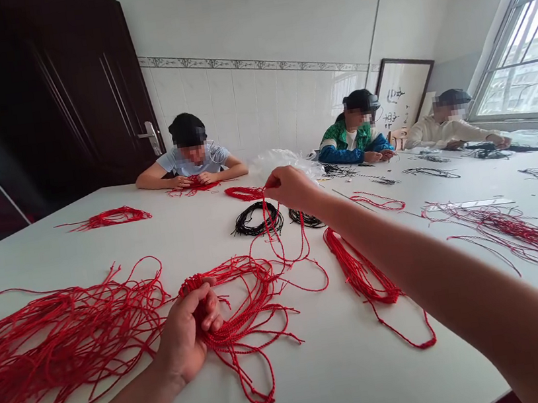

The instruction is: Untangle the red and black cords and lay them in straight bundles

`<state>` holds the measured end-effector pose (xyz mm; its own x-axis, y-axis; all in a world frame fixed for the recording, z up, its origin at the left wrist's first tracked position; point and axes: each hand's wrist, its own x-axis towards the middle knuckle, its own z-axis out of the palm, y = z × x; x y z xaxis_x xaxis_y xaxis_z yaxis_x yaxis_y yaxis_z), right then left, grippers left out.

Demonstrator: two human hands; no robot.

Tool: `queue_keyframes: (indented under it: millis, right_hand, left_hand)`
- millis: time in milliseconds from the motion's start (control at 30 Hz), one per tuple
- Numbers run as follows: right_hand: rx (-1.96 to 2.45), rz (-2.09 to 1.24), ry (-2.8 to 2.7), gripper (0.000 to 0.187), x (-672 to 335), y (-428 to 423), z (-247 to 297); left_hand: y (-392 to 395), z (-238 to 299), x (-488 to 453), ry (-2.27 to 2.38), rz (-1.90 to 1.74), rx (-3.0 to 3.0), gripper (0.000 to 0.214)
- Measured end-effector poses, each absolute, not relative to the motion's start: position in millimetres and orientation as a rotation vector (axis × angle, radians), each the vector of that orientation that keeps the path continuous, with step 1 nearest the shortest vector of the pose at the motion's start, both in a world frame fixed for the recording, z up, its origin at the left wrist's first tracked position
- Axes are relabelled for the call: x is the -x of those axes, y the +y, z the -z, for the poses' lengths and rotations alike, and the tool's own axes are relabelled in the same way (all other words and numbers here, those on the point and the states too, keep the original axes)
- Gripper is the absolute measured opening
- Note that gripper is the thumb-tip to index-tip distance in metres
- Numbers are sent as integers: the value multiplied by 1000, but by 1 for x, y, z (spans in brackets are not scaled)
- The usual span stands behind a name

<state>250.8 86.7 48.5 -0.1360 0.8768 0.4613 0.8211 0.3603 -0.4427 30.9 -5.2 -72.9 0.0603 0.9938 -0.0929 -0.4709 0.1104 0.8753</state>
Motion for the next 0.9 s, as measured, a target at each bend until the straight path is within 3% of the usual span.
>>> queue_keyframes:
  millis: [200,533,667,900]
  right_hand:
    - [1416,-14,-2062,26,-244,77,-31]
    - [1327,-326,-2417,7,-223,52,57]
    - [1381,-328,-2169,3,-239,65,38]
    - [1284,-350,-1577,14,-286,74,-56]
  left_hand:
    - [-6,73,-31,873,-1306,-784,19]
    - [-7,73,-31,823,-1307,-791,23]
    - [-8,72,-30,799,-1302,-786,22]
    - [-7,70,-29,772,-1270,-754,21]
